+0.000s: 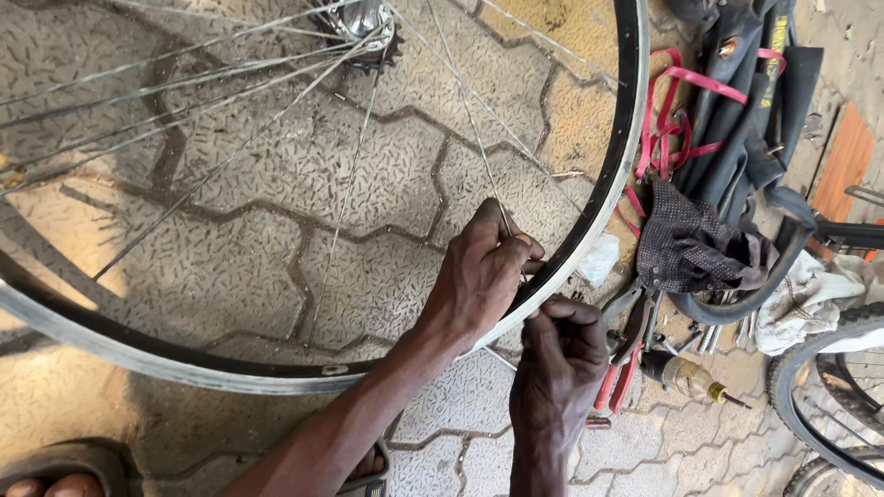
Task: The person inserts bicycle spokes into the hub and threads them through the rim holes, then secures each spoke with a nipple. The person works around the wheel, repeating the process for multiple spokes.
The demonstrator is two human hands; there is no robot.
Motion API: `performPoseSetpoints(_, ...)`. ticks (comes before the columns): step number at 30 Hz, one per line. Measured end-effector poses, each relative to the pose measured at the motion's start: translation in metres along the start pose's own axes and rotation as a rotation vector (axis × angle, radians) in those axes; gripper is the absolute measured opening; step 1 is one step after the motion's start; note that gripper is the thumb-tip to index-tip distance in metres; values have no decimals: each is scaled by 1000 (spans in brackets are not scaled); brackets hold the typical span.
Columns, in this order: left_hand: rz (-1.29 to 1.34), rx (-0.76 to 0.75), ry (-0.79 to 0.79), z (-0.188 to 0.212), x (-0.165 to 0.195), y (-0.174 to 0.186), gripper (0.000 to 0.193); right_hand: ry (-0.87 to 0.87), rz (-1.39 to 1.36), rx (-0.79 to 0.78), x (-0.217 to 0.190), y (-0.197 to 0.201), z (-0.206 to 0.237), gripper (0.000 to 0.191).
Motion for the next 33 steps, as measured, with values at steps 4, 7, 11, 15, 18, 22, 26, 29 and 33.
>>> performPoseSetpoints(4, -102, -31, 85, 0, -1, 1, 21, 2, 90, -10, -2, 4, 0, 13)
performPoseSetpoints(7, 34, -16, 26, 1, 2, 2, 18, 11, 170, -4, -5, 3, 0, 14)
performPoseSetpoints(11, 9, -13, 67, 3, 4, 3, 17, -9, 133, -7, -6, 1, -2, 14)
performPoseSetpoints(15, 57, -28, 105, 4, 3, 3, 15, -43, 207, 38, -2, 2, -7, 17)
performPoseSetpoints(18, 46, -32, 138, 4, 3, 2, 12, -141, -51, -3, 5, 4, -12, 19)
performPoseSetpoints(22, -125, 0, 220, 4, 0, 4, 10, -66, 95, -87, 10, 12, -16, 16)
performPoseSetpoints(26, -365, -11, 82, 4, -8, 5, 15, -91, 77, -150, 20, 18, -18, 17)
performPoseSetpoints(29, -402, 127, -132, 9, -17, 4, 18, -59, -105, -153, 30, 18, -14, 15)
performPoseSetpoints(33, -578, 223, -614, 17, -13, 7, 27, -16, -151, -118, 34, 20, -14, 12)
Point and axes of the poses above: each hand's wrist, its own z-axis away from the middle knuckle, its own y-axis out of the back of the hand, x = y × z, the point moved 2 cm from there along -z, towards the middle knuckle, and after that the axes turned 10 degrees about -z, right-handed, at the moved point
